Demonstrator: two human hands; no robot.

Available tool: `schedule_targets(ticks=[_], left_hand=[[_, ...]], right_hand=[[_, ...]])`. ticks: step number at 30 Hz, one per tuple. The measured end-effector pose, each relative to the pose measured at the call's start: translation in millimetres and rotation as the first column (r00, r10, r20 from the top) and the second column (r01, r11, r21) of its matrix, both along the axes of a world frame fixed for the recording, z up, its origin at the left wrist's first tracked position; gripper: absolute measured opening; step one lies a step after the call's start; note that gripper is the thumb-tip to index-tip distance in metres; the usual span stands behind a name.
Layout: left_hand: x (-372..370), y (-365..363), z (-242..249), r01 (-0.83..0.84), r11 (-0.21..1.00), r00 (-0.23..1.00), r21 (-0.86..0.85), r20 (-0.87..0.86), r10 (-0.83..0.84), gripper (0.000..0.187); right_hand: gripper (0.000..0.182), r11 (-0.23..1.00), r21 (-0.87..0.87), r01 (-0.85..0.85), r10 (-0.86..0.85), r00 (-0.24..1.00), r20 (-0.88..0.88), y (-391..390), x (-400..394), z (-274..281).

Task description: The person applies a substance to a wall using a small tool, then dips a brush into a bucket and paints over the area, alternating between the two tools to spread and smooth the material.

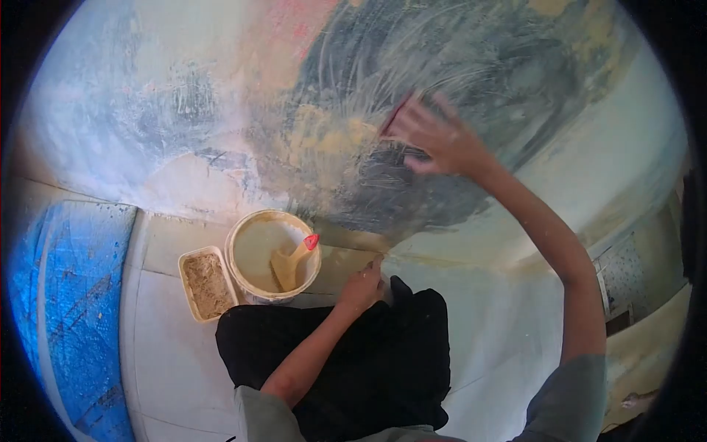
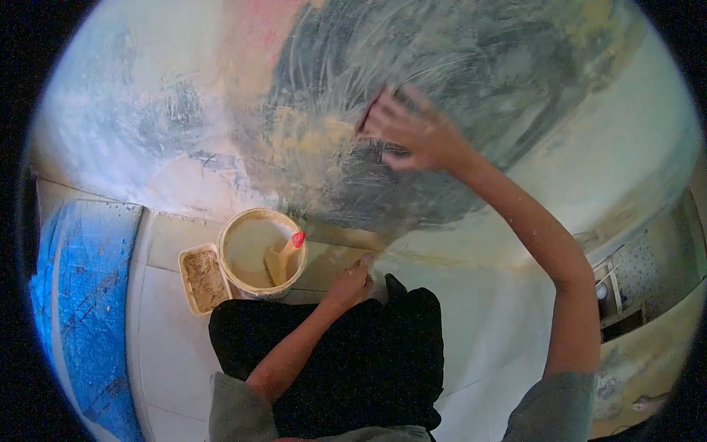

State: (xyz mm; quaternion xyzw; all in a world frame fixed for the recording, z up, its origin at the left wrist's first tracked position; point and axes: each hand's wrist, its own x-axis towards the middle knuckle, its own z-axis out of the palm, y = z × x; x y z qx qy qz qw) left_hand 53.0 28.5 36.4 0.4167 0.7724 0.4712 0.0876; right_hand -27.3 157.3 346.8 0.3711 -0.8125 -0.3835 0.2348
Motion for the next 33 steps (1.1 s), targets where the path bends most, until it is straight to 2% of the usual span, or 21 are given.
schedule_targets(ticks=[1,3,4,6,7,9,10,12,13,14,15,16,18,19,21,22,27,28,30,31,33], left_hand=[[1.6,-0.3,2.1,-0.001,1.000,1.000,-0.016,-0.017,0.001,0.046],[4.0,-0.1,1.8,0.013,1.000,1.000,0.010,0.013,-0.014,0.046],[2.5,-1.9,0.9,0.025,0.999,0.999,0.037,0.036,-0.026,0.046],[1.9,-3.2,-2.7,-0.003,1.000,1.000,0.028,0.024,0.003,0.047],[0.5,-1.2,-3.9,-0.018,0.999,1.000,0.028,0.020,0.017,0.048],[-2.0,1.4,-8.0,0.006,0.998,0.999,0.064,0.044,-0.009,0.049],[-0.7,1.1,-7.9,0.034,0.995,0.997,0.098,0.071,-0.041,0.050],[2.1,-0.1,-5.0,0.030,0.997,0.999,0.067,0.040,-0.033,0.050],[0.5,-1.7,-3.1,0.008,0.999,1.000,0.039,0.015,-0.008,0.051],[-1.4,-3.0,-2.5,-0.003,0.999,1.000,0.044,0.005,0.003,0.051],[-2.3,-3.0,-2.5,0.001,1.000,1.000,0.024,0.009,-0.001,0.051],[-2.6,-1.2,-1.7,0.011,1.000,1.000,0.004,0.017,-0.011,0.050],[0.8,-1.5,1.5,0.022,1.000,1.000,0.003,0.013,-0.022,0.051],[3.1,-1.2,3.6,0.017,1.000,1.000,-0.001,0.007,-0.017,0.051],[4.4,0.0,-4.6,0.030,1.000,0.999,-0.007,-0.010,-0.030,0.051],[1.3,-0.5,-6.6,0.033,0.999,0.999,-0.011,-0.018,-0.034,0.052],[4.6,3.4,-9.5,0.036,0.999,0.999,0.025,-0.018,-0.036,0.052],[1.9,1.3,-6.1,0.022,1.000,0.999,0.016,-0.035,-0.022,0.052],[1.9,-6.7,1.1,0.006,1.000,0.999,0.023,-0.040,-0.005,0.052],[0.3,-7.6,4.1,0.001,1.000,0.999,0.029,-0.034,0.000,0.052],[-5.8,-1.8,1.4,-0.016,0.999,0.998,0.047,-0.064,0.019,0.052]], right_hand=[[0.058,1.000,-0.003,-0.005,0.005,1.000,0.005,-3.6,-3.7,11.0],[0.055,0.965,-0.263,0.010,-0.134,0.879,-0.458,-15.8,-11.7,43.0],[0.055,0.963,-0.270,0.001,-0.131,0.876,-0.463,-17.3,-14.0,38.7],[0.051,0.989,-0.147,0.001,-0.012,0.997,-0.074,-22.8,-20.9,28.0],[0.051,0.989,-0.146,-0.008,-0.004,0.997,-0.082,-28.4,-26.3,36.5],[0.048,0.996,0.023,-0.081,0.084,0.976,-0.201,-39.8,-33.0,65.7],[0.048,0.997,0.023,-0.071,0.074,0.976,-0.205,-39.8,-34.0,76.0],[0.052,0.956,-0.288,-0.061,-0.112,0.828,-0.549,-42.0,-36.7,92.4],[0.052,0.956,-0.285,-0.073,-0.103,0.824,-0.557,-42.1,-36.0,81.8],[0.053,0.993,-0.091,-0.070,0.044,0.965,-0.258,-39.7,-33.4,60.7],[0.054,0.987,0.104,-0.126,0.117,0.989,0.092,-39.0,-32.7,51.6],[0.054,0.985,0.114,-0.126,0.117,0.989,0.087,-41.3,-37.3,64.3],[0.056,0.997,0.049,-0.053,0.067,0.926,-0.373,-41.6,-41.9,91.2],[0.056,0.998,0.053,-0.041,0.058,0.927,-0.371,-42.2,-39.7,91.5],[0.057,0.952,-0.244,-0.184,0.028,0.848,-0.529,-49.2,-42.9,93.7],[0.057,0.950,-0.239,-0.200,0.041,0.841,-0.539,-53.0,-47.5,100.9],[0.050,0.884,-0.457,-0.101,0.026,0.986,-0.166,-54.5,-52.2,137.5],[0.050,0.885,-0.454,-0.101,0.025,0.985,-0.169,-51.8,-49.5,126.6],[0.050,0.993,-0.029,-0.114,0.095,0.923,-0.372,-50.0,-44.7,94.2],[0.050,0.992,-0.023,-0.122,0.104,0.919,-0.380,-55.7,-43.0,93.0],[0.053,0.992,0.108,-0.063,0.055,0.996,0.072,-60.5,-37.3,88.6]])
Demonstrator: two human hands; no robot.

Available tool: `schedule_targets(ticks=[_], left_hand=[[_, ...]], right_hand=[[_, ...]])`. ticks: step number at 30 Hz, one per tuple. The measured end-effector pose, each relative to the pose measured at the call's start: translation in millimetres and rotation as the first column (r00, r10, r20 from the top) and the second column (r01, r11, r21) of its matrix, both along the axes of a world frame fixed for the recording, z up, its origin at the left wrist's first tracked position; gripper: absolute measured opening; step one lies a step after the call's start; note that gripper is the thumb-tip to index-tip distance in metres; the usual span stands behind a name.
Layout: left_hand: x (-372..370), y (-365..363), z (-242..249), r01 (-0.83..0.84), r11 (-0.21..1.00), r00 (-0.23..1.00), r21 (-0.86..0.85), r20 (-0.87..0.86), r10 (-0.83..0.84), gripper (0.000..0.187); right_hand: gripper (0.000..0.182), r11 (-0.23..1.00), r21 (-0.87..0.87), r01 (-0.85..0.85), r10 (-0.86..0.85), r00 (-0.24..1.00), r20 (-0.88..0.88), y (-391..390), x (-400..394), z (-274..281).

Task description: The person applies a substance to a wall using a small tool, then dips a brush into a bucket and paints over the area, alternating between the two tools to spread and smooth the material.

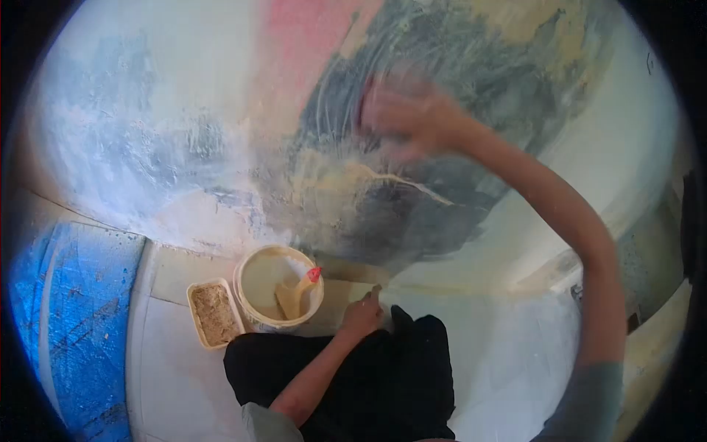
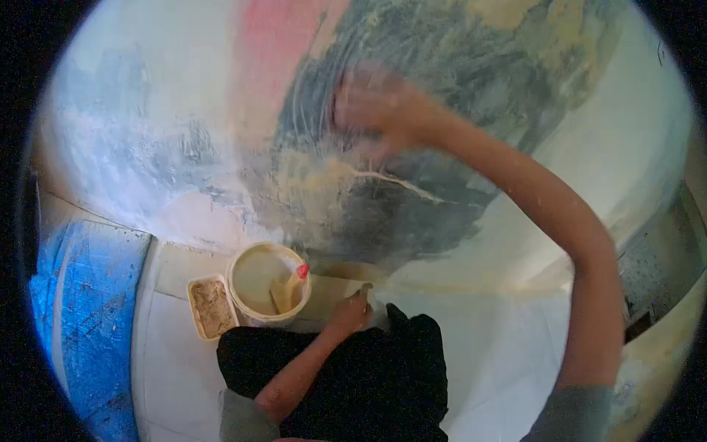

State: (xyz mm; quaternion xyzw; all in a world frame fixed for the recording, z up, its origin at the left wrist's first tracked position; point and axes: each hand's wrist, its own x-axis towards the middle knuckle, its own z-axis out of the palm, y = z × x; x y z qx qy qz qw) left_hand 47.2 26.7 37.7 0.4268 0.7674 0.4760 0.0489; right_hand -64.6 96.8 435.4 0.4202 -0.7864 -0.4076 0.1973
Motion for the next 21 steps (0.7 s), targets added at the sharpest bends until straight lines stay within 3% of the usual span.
schedule_targets(ticks=[1,3,4,5,6,7,8,9,10,12,16,18,19,21], left_hand=[[7.4,0.7,-4.9,-0.003,1.000,1.000,0.004,-0.020,0.003,0.052],[11.7,-1.0,-9.0,0.023,0.999,1.000,0.022,-0.004,-0.022,0.053],[6.1,-1.8,-7.9,0.032,0.998,0.999,0.045,0.004,-0.033,0.053],[1.2,-5.6,-1.9,0.019,0.999,1.000,0.047,-0.001,-0.019,0.053],[-0.8,-7.3,3.7,0.026,1.000,0.999,-0.001,0.042,-0.026,0.051],[2.9,-7.4,6.8,0.048,0.998,0.994,-0.050,0.096,-0.043,0.049],[8.3,-5.8,4.1,0.064,0.997,0.992,-0.051,0.110,-0.058,0.049],[8.1,-3.1,1.8,0.067,0.997,0.994,-0.042,0.087,-0.063,0.049],[4.7,-4.3,-0.1,0.061,0.997,0.997,-0.040,0.056,-0.059,0.049],[6.1,-6.7,-0.1,0.026,0.999,1.000,-0.034,0.017,-0.025,0.051],[7.6,0.4,-5.7,-0.001,0.999,0.999,-0.041,-0.039,-0.001,0.053],[11.8,0.5,-8.7,0.010,1.000,1.000,-0.023,-0.022,-0.010,0.054],[7.9,-1.0,-8.5,0.010,1.000,1.000,0.000,-0.018,-0.010,0.055],[1.8,-3.0,-5.5,0.015,0.999,1.000,-0.033,-0.007,-0.016,0.053]], right_hand=[[0.053,1.000,-0.003,0.019,-0.019,1.000,0.015,5.7,1.1,-1.3],[0.052,0.880,-0.472,-0.049,-0.198,0.865,-0.460,8.8,-11.6,6.9],[0.052,0.880,-0.470,-0.067,-0.184,0.864,-0.468,6.6,-13.5,1.5],[0.052,0.980,-0.195,-0.044,-0.007,0.968,-0.252,4.9,-11.9,-10.3],[0.052,0.990,0.100,-0.094,0.092,0.995,0.026,5.1,-12.7,-16.2],[0.052,0.991,0.103,-0.091,0.088,0.995,0.036,2.0,-13.5,-1.8],[0.051,0.996,-0.084,-0.041,0.016,0.962,-0.271,-2.7,-12.8,23.5],[0.051,0.962,-0.267,-0.054,-0.104,0.832,-0.544,-5.6,-12.8,37.9],[0.051,0.961,-0.271,-0.056,-0.105,0.831,-0.546,-2.4,-12.1,24.7],[0.052,0.987,-0.159,-0.034,0.003,0.982,-0.187,0.8,-16.1,-8.1],[0.051,0.998,-0.027,-0.053,0.049,0.986,-0.158,-2.2,-30.9,8.8],[0.051,0.928,-0.362,-0.082,-0.160,0.793,-0.588,-13.7,-36.8,22.8],[0.051,0.926,-0.364,-0.097,-0.150,0.792,-0.592,-16.4,-37.2,9.4],[0.054,0.995,0.063,-0.082,0.088,0.992,-0.095,-15.2,-30.8,-26.4]])
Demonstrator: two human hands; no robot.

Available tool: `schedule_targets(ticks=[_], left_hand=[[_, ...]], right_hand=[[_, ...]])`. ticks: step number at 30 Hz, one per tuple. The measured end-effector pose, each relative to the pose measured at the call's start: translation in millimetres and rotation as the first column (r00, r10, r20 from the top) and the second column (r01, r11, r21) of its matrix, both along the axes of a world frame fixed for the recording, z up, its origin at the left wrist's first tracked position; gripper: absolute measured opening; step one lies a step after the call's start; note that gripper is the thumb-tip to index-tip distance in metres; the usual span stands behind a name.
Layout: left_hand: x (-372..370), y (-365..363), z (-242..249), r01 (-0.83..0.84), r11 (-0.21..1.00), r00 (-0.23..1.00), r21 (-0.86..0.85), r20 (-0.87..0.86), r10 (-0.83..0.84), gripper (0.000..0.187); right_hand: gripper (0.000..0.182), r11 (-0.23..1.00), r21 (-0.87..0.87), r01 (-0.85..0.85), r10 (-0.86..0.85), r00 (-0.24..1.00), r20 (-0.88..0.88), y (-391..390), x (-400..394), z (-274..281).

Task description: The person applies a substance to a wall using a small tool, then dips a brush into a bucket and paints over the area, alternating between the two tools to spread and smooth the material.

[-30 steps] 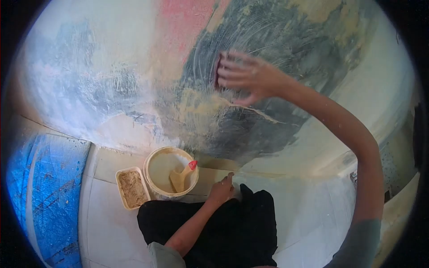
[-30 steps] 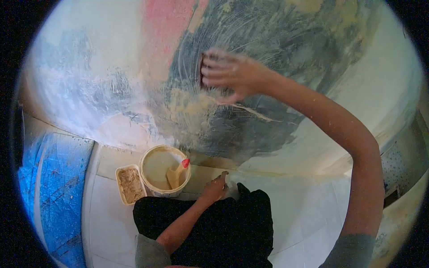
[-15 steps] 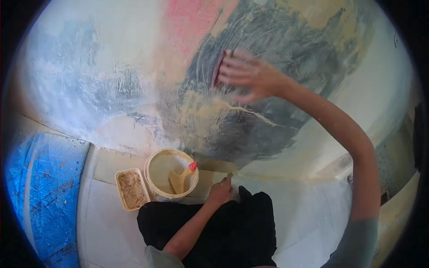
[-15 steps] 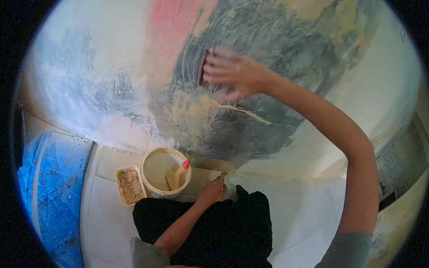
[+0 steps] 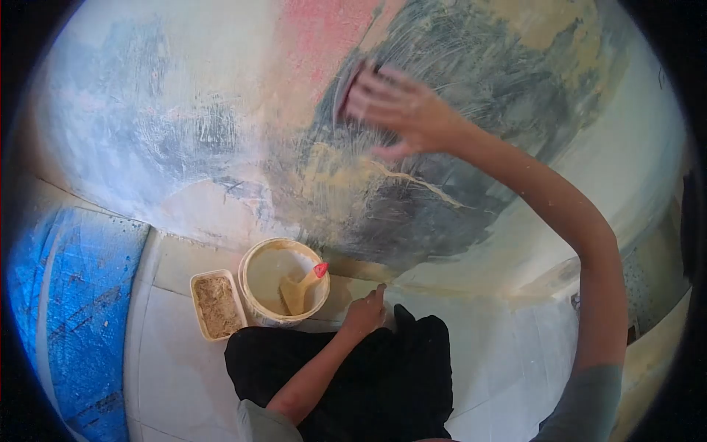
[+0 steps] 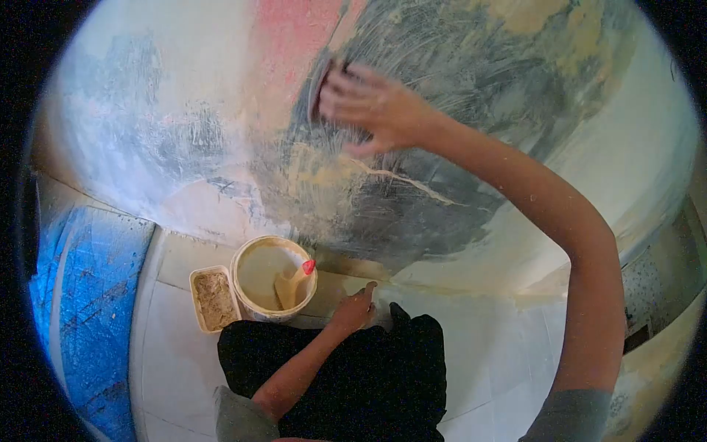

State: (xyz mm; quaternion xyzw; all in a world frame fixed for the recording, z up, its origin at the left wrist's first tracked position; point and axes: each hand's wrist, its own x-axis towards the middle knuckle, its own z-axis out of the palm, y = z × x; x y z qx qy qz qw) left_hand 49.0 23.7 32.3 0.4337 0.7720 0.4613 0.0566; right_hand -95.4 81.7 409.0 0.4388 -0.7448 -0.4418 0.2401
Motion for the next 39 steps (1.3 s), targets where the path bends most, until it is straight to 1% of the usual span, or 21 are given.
schedule_targets(ticks=[1,3,4,6,7,9,10,12,16,18,19,21,22,24,28,30,31,33,36,37,39], left_hand=[[1.2,0.7,1.1,0.026,0.999,1.000,-0.034,0.019,-0.025,0.051],[5.4,-1.8,6.6,0.031,0.999,0.999,-0.016,0.011,-0.031,0.053],[5.4,-3.4,8.2,0.017,1.000,1.000,0.000,-0.009,-0.017,0.055],[8.0,-4.6,6.6,0.005,1.000,1.000,0.004,-0.010,-0.005,0.055],[4.2,-4.4,7.6,-0.007,1.000,1.000,0.017,-0.017,0.008,0.054],[-2.3,-8.7,12.4,-0.014,1.000,1.000,-0.002,-0.006,0.014,0.054],[-0.2,-8.5,13.7,-0.001,1.000,1.000,-0.019,0.017,0.002,0.054],[1.8,-3.8,8.2,0.022,1.000,0.999,-0.013,0.028,-0.021,0.054],[0.4,-7.2,13.0,0.005,0.997,1.000,-0.073,-0.011,-0.006,0.055],[-3.5,-0.4,4.7,0.013,1.000,1.000,-0.027,-0.008,-0.013,0.054],[2.0,-1.3,2.9,0.024,1.000,1.000,0.008,-0.002,-0.024,0.054],[6.3,-4.7,5.1,0.034,0.999,0.999,-0.020,0.000,-0.034,0.053],[3.5,-6.5,8.9,0.032,0.999,0.999,-0.042,0.000,-0.032,0.052],[-0.6,-3.6,3.1,0.010,0.999,1.000,-0.032,-0.008,-0.010,0.053],[1.2,-7.8,8.3,0.024,0.999,1.000,-0.035,0.013,-0.024,0.055],[-1.5,-8.4,11.3,0.010,0.998,1.000,-0.058,0.008,-0.010,0.056],[-1.4,-7.4,11.5,0.018,0.996,1.000,-0.086,0.007,-0.017,0.057],[0.4,-6.2,9.5,0.022,0.998,1.000,-0.059,0.002,-0.022,0.058],[1.4,-7.0,7.7,0.019,0.998,1.000,-0.066,0.012,-0.019,0.059],[-1.3,-4.8,9.1,0.031,0.995,0.999,-0.098,0.026,-0.028,0.059],[-3.7,-1.5,4.3,0.036,0.997,0.999,-0.067,0.022,-0.035,0.059]], right_hand=[[0.054,1.000,0.007,0.004,-0.004,1.000,0.002,-0.6,-3.8,8.5],[0.057,0.998,-0.050,-0.040,0.022,0.950,-0.311,-0.6,-10.6,23.9],[0.057,0.998,-0.050,-0.038,0.021,0.952,-0.305,-3.2,-7.4,18.2],[0.057,0.917,-0.391,-0.075,-0.096,0.912,-0.400,-12.6,-0.3,2.0],[0.057,0.916,-0.391,-0.090,-0.083,0.911,-0.404,-11.8,-2.2,-5.6],[0.051,1.000,-0.006,-0.013,0.013,1.000,-0.009,2.1,-5.4,-21.5],[0.051,1.000,-0.002,-0.007,0.007,1.000,0.000,-1.6,-1.7,-5.4],[0.047,0.890,-0.453,0.042,-0.206,0.925,-0.319,-17.9,7.8,38.0],[0.045,0.948,-0.318,-0.024,-0.056,0.970,-0.238,-5.5,6.5,14.1],[0.047,0.997,-0.078,-0.017,0.000,0.979,-0.205,-4.0,8.0,22.8],[0.047,0.997,-0.081,0.002,-0.018,0.981,-0.194,-1.0,10.2,25.8],[0.048,0.948,-0.296,-0.114,-0.028,0.899,-0.436,-2.6,3.7,36.3],[0.048,0.947,-0.296,-0.127,-0.018,0.897,-0.441,-3.5,1.6,29.5],[0.051,0.998,-0.044,-0.052,0.046,0.990,-0.135,0.1,0.6,8.8],[0.053,0.976,-0.187,-0.111,0.030,0.920,-0.390,-3.4,3.5,33.7],[0.056,0.995,-0.098,-0.023,0.013,0.995,-0.098,0.5,1.4,8.8],[0.056,0.995,-0.097,-0.023,0.013,0.995,-0.102,-2.8,1.7,20.8],[0.057,0.965,-0.226,0.134,-0.191,0.949,-0.252,-9.6,7.5,47.9],[0.055,0.980,-0.200,-0.008,-0.019,0.991,-0.134,-8.8,11.3,26.2],[0.052,0.999,-0.020,0.036,-0.036,0.999,-0.021,-11.3,9.4,15.5],[0.051,0.991,-0.114,0.062,-0.076,0.989,-0.124,-7.6,6.1,44.9]])
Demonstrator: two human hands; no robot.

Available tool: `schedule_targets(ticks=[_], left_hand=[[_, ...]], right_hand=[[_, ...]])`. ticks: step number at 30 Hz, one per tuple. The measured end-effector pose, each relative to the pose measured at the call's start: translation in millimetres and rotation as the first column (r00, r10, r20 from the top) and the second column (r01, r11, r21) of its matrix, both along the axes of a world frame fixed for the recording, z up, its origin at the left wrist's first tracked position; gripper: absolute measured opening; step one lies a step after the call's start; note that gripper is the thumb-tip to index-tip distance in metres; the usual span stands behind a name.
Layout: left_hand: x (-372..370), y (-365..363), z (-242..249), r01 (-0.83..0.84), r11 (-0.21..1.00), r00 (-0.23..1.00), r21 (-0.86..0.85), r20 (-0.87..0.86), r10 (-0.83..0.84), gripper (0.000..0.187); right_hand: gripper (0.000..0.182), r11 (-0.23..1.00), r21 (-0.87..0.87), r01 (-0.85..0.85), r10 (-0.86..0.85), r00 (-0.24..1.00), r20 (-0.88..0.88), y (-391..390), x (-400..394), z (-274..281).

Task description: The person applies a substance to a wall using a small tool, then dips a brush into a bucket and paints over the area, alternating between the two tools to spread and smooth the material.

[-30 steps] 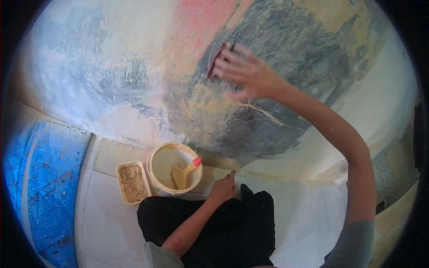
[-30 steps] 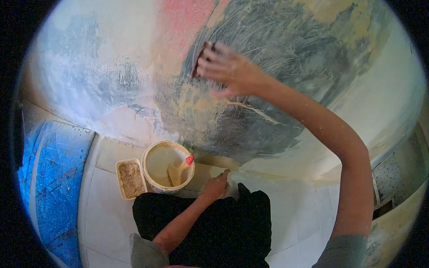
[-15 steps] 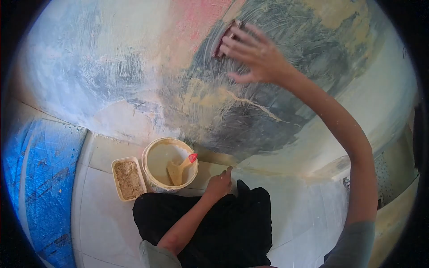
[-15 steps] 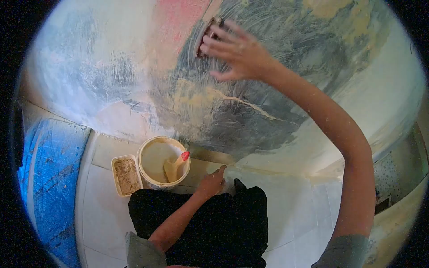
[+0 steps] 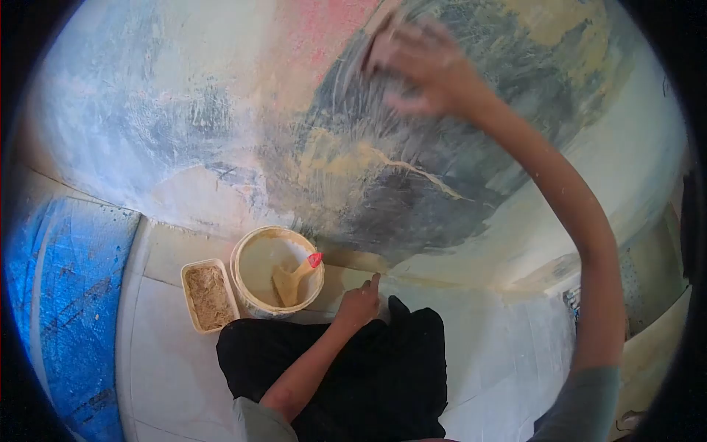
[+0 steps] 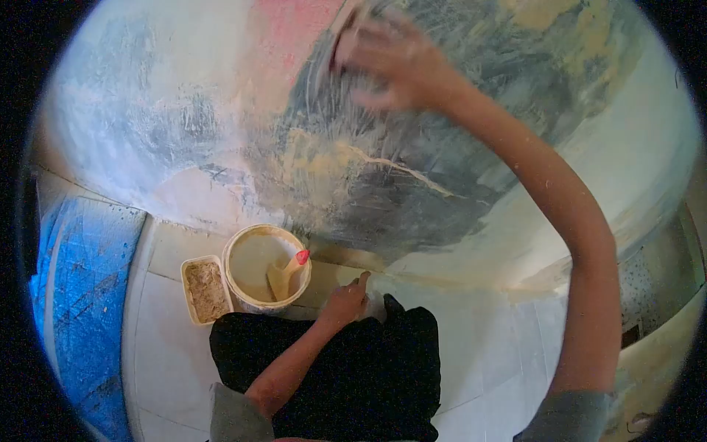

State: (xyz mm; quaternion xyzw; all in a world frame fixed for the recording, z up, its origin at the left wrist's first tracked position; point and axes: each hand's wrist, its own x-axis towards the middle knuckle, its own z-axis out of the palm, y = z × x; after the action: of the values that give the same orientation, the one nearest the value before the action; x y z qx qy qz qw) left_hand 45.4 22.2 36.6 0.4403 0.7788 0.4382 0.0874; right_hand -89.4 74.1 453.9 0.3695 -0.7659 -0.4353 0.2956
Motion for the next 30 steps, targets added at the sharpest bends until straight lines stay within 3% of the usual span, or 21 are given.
schedule_targets(ticks=[2,5,7,8,10,11,13,14,16,17,20,22,27,29,30], left_hand=[[6.9,-1.2,-2.9,0.006,1.000,1.000,0.025,0.009,-0.006,0.058],[2.4,-4.1,5.3,-0.033,0.999,0.999,0.033,-0.037,0.034,0.056],[4.9,-7.2,7.9,-0.025,1.000,0.999,0.005,-0.021,0.025,0.055],[8.6,-7.4,8.0,-0.015,1.000,1.000,0.002,-0.013,0.015,0.055],[6.2,-8.8,9.8,0.001,1.000,1.000,0.008,-0.029,-0.001,0.056],[6.6,-10.1,8.3,-0.005,1.000,1.000,0.008,-0.027,0.006,0.056],[3.2,-7.3,9.9,-0.010,1.000,1.000,0.007,0.002,0.010,0.056],[0.8,-5.7,10.3,-0.011,1.000,1.000,0.005,-0.001,0.011,0.056],[6.6,-6.4,6.3,-0.026,1.000,0.998,0.003,-0.051,0.027,0.056],[8.6,-5.4,4.3,-0.024,1.000,0.999,-0.003,-0.029,0.024,0.056],[7.5,-2.0,1.5,-0.006,0.998,1.000,0.058,0.012,0.005,0.057],[4.7,-3.5,3.3,-0.012,1.000,1.000,-0.016,0.008,0.012,0.056],[10.4,-2.7,2.2,-0.039,0.999,0.997,0.030,-0.059,0.040,0.055],[12.7,0.7,4.2,-0.059,0.995,0.994,0.082,-0.084,0.065,0.053],[11.2,-0.5,3.7,-0.064,0.996,0.993,0.059,-0.095,0.070,0.053]], right_hand=[[0.051,0.995,-0.096,0.031,-0.040,0.995,-0.096,-1.2,6.1,0.8],[0.051,0.995,-0.096,0.020,-0.020,1.000,0.003,0.2,4.2,-14.1],[0.052,0.988,0.025,-0.152,0.146,0.976,0.159,11.7,-6.1,-10.7],[0.052,0.990,0.020,-0.142,0.137,0.977,0.166,12.3,-4.7,-3.2],[0.051,0.986,-0.135,-0.093,0.047,0.950,-0.309,8.4,-6.3,16.8],[0.051,0.986,-0.135,-0.100,0.054,0.950,-0.308,4.3,-2.2,3.7],[0.053,0.999,0.042,-0.018,0.008,0.974,0.226,1.6,8.2,-26.7],[0.053,0.999,0.041,-0.018,0.008,0.975,0.223,6.1,3.5,-17.8],[0.053,0.987,0.128,-0.100,0.087,0.991,0.105,15.9,-2.8,-1.0],[0.053,0.988,0.120,-0.101,0.086,0.988,0.125,18.2,-0.6,-4.1],[0.053,0.956,-0.290,-0.050,-0.040,0.954,-0.297,14.2,4.9,-7.4],[0.053,0.973,-0.218,-0.071,0.013,0.966,-0.257,13.3,3.6,-12.8],[0.054,0.990,0.042,-0.135,0.136,0.990,-0.029,21.6,-1.3,-47.6],[0.053,0.906,-0.393,-0.158,-0.019,0.912,-0.410,16.5,-1.1,-43.7],[0.053,0.906,-0.390,-0.166,-0.015,0.908,-0.419,13.6,2.8,-58.9]])
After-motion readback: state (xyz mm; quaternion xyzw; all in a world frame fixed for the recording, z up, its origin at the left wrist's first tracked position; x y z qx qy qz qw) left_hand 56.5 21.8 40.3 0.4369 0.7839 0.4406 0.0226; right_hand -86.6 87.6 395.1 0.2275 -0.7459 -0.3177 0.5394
